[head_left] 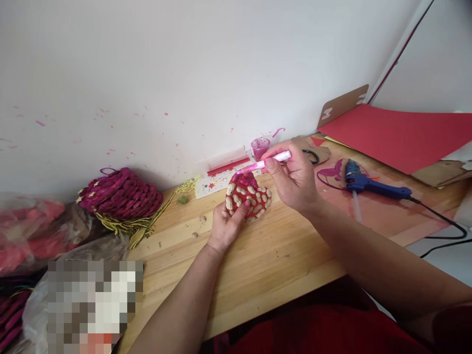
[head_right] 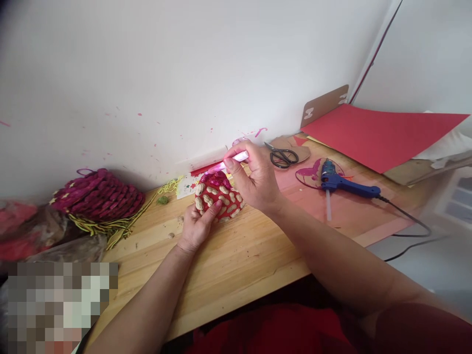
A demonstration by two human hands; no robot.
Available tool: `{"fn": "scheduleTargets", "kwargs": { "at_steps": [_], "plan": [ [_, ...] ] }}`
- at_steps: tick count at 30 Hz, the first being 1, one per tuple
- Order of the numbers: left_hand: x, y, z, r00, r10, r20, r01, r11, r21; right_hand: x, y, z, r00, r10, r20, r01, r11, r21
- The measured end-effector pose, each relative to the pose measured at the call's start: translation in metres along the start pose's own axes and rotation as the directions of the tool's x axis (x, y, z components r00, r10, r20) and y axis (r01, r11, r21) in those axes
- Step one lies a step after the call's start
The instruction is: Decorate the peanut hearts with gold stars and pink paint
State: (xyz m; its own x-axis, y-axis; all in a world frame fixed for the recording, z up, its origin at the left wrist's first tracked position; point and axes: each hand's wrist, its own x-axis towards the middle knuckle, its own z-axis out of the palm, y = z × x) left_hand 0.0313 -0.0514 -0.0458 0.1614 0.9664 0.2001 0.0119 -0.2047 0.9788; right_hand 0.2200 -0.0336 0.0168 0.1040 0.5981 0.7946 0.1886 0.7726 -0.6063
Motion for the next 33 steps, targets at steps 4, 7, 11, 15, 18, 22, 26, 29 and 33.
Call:
{"fn": "scheduleTargets", "kwargs": {
  "at_steps": [4, 7, 11, 15, 18, 22, 26, 29, 33],
  "plan": [
    [0.0012, -0.0028, 0.0020, 0.999, -0.044, -0.006, 0.044, 0.998, -0.045, 0.0033, 0.0035, -0.0027, 0.998, 0.018, -0.057, -0.017, 1.000, 0.017],
    [0.0020, -0.0050, 0.0023, 0.998, -0.054, -0.009, 0.054, 0.996, -0.074, 0.0022, 0.0034, -0.0019, 0.999, 0.034, -0.008, -0.033, 0.999, 0.040],
    [0.0028, -0.0062, 0.0019, 0.996, -0.082, -0.021, 0.081, 0.994, -0.076, 0.0012, 0.0055, -0.0028, 0.999, 0.031, 0.039, -0.031, 0.999, -0.021],
    [0.0031, -0.0073, 0.0012, 0.995, -0.099, -0.010, 0.097, 0.989, -0.107, 0.0056, 0.0084, -0.0084, 0.999, 0.028, -0.036, -0.030, 0.998, -0.055],
    [0.0026, -0.0083, 0.0009, 0.996, -0.090, -0.007, 0.088, 0.990, -0.106, 0.0066, 0.0063, -0.0090, 0.999, 0.024, -0.047, -0.025, 0.999, -0.021],
    [0.0016, -0.0088, 0.0005, 0.999, -0.042, -0.013, 0.041, 0.997, -0.065, 0.0039, 0.0029, -0.0055, 0.999, 0.033, 0.000, -0.033, 0.999, -0.039],
    [0.0017, -0.0077, -0.0005, 0.999, -0.048, -0.016, 0.048, 0.998, -0.039, 0.0052, 0.0047, -0.0069, 0.999, 0.046, -0.012, -0.047, 0.999, -0.022],
    [0.0018, -0.0054, -0.0008, 0.998, -0.061, -0.011, 0.060, 0.996, -0.062, 0.0074, 0.0053, -0.0094, 0.998, 0.053, -0.021, -0.053, 0.998, -0.013],
    [0.0015, -0.0016, -0.0003, 0.998, -0.060, -0.010, 0.060, 0.996, -0.070, 0.0070, 0.0014, -0.0085, 0.998, 0.047, -0.040, -0.047, 0.999, 0.011]
  ]
}}
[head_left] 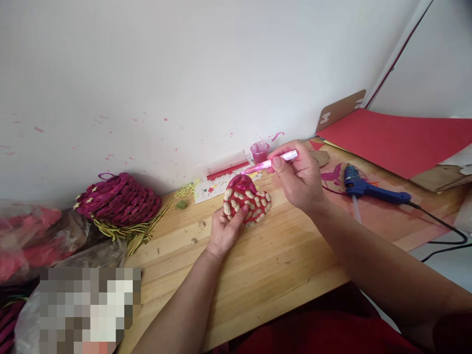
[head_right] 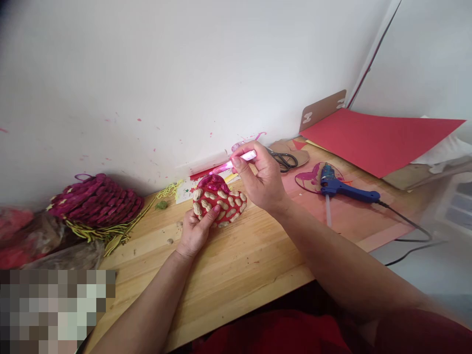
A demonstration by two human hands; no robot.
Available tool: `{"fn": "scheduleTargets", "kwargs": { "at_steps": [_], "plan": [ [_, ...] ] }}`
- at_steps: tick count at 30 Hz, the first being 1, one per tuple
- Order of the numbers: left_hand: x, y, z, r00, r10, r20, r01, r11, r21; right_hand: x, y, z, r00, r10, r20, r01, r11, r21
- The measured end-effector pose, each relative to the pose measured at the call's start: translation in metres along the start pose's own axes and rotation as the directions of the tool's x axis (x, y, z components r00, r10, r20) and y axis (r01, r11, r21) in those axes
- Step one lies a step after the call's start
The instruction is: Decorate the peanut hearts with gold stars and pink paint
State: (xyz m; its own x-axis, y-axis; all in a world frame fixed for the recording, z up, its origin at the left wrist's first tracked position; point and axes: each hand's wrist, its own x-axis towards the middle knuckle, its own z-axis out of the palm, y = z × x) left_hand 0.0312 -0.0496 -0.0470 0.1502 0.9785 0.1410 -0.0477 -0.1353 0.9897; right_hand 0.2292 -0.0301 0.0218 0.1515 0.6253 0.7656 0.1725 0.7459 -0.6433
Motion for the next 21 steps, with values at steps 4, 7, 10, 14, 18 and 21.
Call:
{"fn": "scheduleTargets", "kwargs": {
  "at_steps": [4, 7, 10, 14, 18, 21],
  "plan": [
    [-0.0001, 0.0011, 0.0005, 1.000, -0.001, -0.005, 0.001, 1.000, 0.026, -0.0025, -0.0018, 0.0013, 0.999, -0.014, 0.052, 0.015, 1.000, -0.016],
    [0.0005, 0.0002, 0.0001, 1.000, 0.002, -0.028, -0.002, 1.000, 0.014, -0.0020, -0.0002, -0.0002, 0.999, -0.020, 0.047, 0.023, 0.998, -0.060],
    [0.0008, -0.0008, -0.0008, 1.000, 0.014, -0.014, -0.013, 1.000, 0.016, 0.0000, 0.0003, -0.0013, 0.999, -0.035, 0.013, 0.036, 0.998, -0.048],
    [0.0007, -0.0015, -0.0018, 0.999, 0.039, 0.021, -0.040, 0.998, 0.050, 0.0006, -0.0013, -0.0010, 1.000, -0.016, 0.014, 0.016, 1.000, 0.000],
    [0.0009, -0.0013, -0.0022, 0.999, 0.046, -0.015, -0.045, 0.997, 0.066, -0.0013, -0.0037, -0.0020, 0.999, -0.042, 0.023, 0.044, 0.991, -0.127],
    [0.0009, -0.0008, -0.0025, 0.998, 0.059, -0.020, -0.057, 0.994, 0.091, -0.0019, -0.0060, -0.0022, 0.998, -0.057, 0.012, 0.059, 0.989, -0.134]
  ]
}}
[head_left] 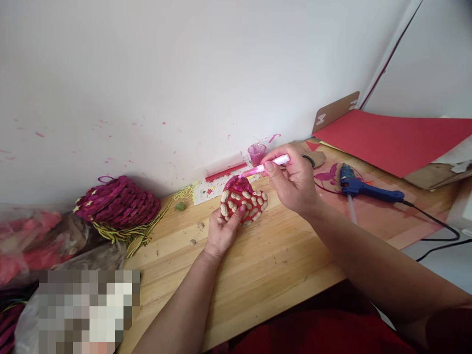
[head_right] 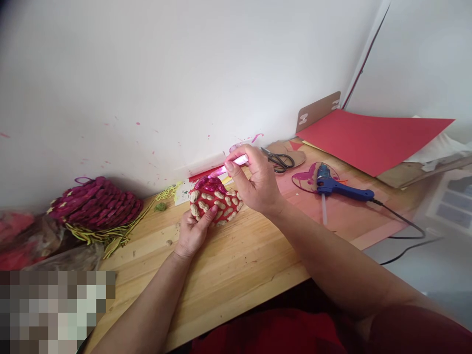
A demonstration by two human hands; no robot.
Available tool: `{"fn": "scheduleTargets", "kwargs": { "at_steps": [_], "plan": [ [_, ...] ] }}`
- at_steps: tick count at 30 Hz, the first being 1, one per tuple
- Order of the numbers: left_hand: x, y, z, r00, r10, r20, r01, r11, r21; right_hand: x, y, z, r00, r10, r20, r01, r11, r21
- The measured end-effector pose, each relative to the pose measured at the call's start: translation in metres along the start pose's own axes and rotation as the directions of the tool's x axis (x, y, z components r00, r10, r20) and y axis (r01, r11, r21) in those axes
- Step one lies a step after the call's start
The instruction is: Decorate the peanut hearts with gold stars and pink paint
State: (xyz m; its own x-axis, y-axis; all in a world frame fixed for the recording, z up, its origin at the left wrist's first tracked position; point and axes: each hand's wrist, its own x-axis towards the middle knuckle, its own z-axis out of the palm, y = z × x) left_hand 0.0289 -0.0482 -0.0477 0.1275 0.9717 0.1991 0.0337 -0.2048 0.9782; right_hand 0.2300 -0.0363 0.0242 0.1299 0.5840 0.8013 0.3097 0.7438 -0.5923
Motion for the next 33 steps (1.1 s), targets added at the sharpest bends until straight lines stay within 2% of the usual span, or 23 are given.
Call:
{"fn": "scheduleTargets", "kwargs": {
  "at_steps": [4, 8, 12, 17, 24, 30, 33],
  "plan": [
    [-0.0004, 0.0000, -0.0002, 1.000, 0.012, 0.008, -0.012, 1.000, 0.014, -0.0001, -0.0006, 0.0014, 1.000, -0.004, -0.006, 0.004, 0.999, 0.048],
    [-0.0001, 0.0008, 0.0007, 1.000, 0.009, -0.016, -0.010, 1.000, -0.012, -0.0008, -0.0001, 0.0015, 0.999, -0.036, 0.017, 0.036, 0.999, -0.010],
    [0.0006, 0.0012, 0.0005, 1.000, 0.006, -0.021, -0.006, 1.000, 0.006, -0.0013, -0.0015, 0.0008, 0.998, -0.066, -0.013, 0.065, 0.997, -0.042],
    [0.0009, -0.0006, -0.0008, 0.999, 0.022, -0.029, -0.022, 1.000, 0.000, -0.0022, -0.0028, 0.0018, 0.999, -0.038, 0.030, 0.038, 0.999, 0.008],
    [0.0012, 0.0040, 0.0005, 0.999, 0.022, -0.045, -0.022, 1.000, 0.012, -0.0019, -0.0036, 0.0006, 0.999, -0.026, -0.029, 0.027, 0.999, 0.033],
    [0.0012, 0.0017, -0.0001, 0.998, 0.054, -0.038, -0.051, 0.997, 0.059, -0.0006, -0.0084, 0.0008, 0.994, -0.112, -0.021, 0.111, 0.993, -0.029],
    [0.0007, 0.0025, 0.0007, 0.997, 0.072, -0.017, -0.071, 0.996, 0.056, -0.0013, -0.0084, 0.0016, 0.995, -0.103, -0.007, 0.103, 0.995, -0.001]
  ]
}}
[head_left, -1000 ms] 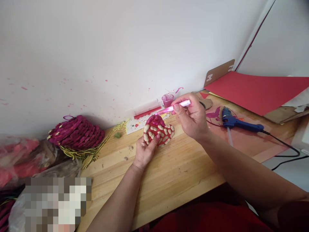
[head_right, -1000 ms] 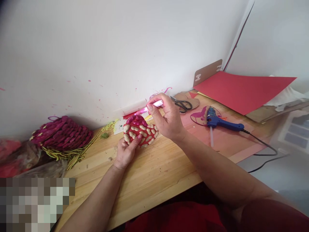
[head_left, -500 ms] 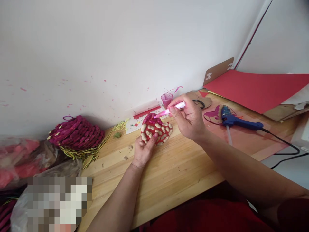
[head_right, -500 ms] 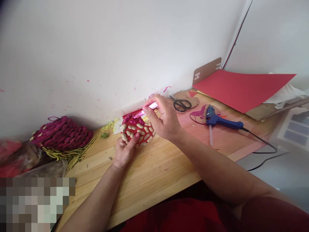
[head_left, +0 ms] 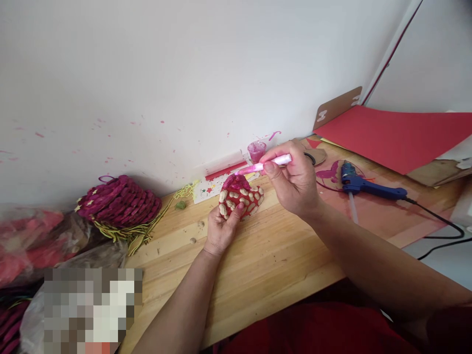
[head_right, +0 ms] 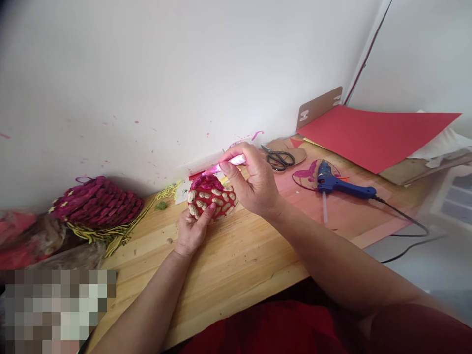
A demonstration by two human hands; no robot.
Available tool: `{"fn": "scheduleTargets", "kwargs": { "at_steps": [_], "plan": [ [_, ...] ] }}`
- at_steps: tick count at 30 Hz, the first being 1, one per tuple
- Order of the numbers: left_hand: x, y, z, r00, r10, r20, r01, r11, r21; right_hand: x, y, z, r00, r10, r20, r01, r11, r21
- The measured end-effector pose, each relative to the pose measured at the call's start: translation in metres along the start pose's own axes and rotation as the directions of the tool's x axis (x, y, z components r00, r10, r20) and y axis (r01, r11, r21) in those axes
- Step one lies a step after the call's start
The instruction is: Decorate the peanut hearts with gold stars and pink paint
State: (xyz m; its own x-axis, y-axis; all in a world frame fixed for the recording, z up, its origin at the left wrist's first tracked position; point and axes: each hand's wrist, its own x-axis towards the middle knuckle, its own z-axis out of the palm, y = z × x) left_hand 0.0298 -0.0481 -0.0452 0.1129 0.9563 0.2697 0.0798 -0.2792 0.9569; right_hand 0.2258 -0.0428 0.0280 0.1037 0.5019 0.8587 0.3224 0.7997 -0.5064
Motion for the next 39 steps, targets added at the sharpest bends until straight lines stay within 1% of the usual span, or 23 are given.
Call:
{"fn": "scheduleTargets", "kwargs": {
  "at_steps": [2, 5, 10, 12, 16, 18, 21, 25, 28, 31, 33, 36, 39],
  "plan": [
    [0.000, 0.002, 0.001, 1.000, 0.009, 0.004, -0.009, 1.000, -0.003, -0.001, 0.000, 0.001, 1.000, 0.014, 0.014, -0.014, 1.000, 0.017],
    [-0.001, 0.004, 0.001, 1.000, 0.002, 0.006, -0.002, 1.000, -0.005, -0.003, 0.000, 0.001, 1.000, 0.017, 0.022, -0.017, 1.000, -0.003],
    [0.000, 0.003, 0.000, 1.000, -0.014, -0.004, 0.014, 1.000, 0.004, -0.003, -0.002, 0.000, 0.999, -0.043, -0.012, 0.042, 0.994, -0.097],
    [0.000, 0.003, 0.000, 1.000, -0.012, 0.000, 0.012, 1.000, 0.002, -0.002, -0.002, 0.000, 0.999, -0.046, -0.016, 0.045, 0.996, -0.074],
    [-0.001, 0.004, 0.001, 1.000, -0.006, 0.007, 0.006, 1.000, 0.004, -0.002, -0.001, 0.002, 1.000, 0.022, 0.021, -0.022, 1.000, -0.002],
    [0.000, 0.003, 0.001, 1.000, -0.002, 0.002, 0.002, 1.000, 0.009, -0.003, -0.002, 0.002, 1.000, 0.026, 0.008, -0.026, 0.999, -0.044],
    [0.000, 0.001, 0.000, 1.000, 0.020, -0.005, -0.019, 1.000, 0.009, -0.004, -0.002, 0.001, 1.000, -0.004, -0.003, 0.003, 0.994, -0.108],
    [-0.001, -0.004, -0.002, 0.999, 0.054, 0.001, -0.054, 0.998, 0.023, -0.004, 0.002, 0.001, 1.000, 0.014, 0.020, -0.014, 1.000, 0.000],
    [-0.001, -0.005, -0.003, 0.998, 0.061, 0.013, -0.062, 0.997, 0.044, -0.003, 0.004, 0.001, 0.998, 0.046, 0.036, -0.046, 0.999, 0.006],
    [0.000, -0.003, -0.004, 0.996, 0.085, -0.001, -0.085, 0.990, 0.112, -0.002, 0.003, 0.000, 0.999, 0.044, 0.026, -0.043, 0.999, -0.030],
    [0.000, -0.004, -0.005, 0.991, 0.127, -0.036, -0.118, 0.974, 0.191, -0.001, 0.001, -0.001, 0.999, 0.032, 0.000, -0.032, 0.999, -0.002],
    [0.000, -0.007, -0.007, 0.977, 0.196, -0.081, -0.157, 0.925, 0.346, -0.001, -0.002, -0.002, 0.999, 0.018, -0.033, -0.016, 0.997, 0.077],
    [0.001, -0.011, -0.010, 0.968, 0.242, -0.071, -0.181, 0.862, 0.474, -0.002, -0.004, -0.001, 1.000, -0.006, 0.004, 0.005, 0.998, 0.069]
  ]
}}
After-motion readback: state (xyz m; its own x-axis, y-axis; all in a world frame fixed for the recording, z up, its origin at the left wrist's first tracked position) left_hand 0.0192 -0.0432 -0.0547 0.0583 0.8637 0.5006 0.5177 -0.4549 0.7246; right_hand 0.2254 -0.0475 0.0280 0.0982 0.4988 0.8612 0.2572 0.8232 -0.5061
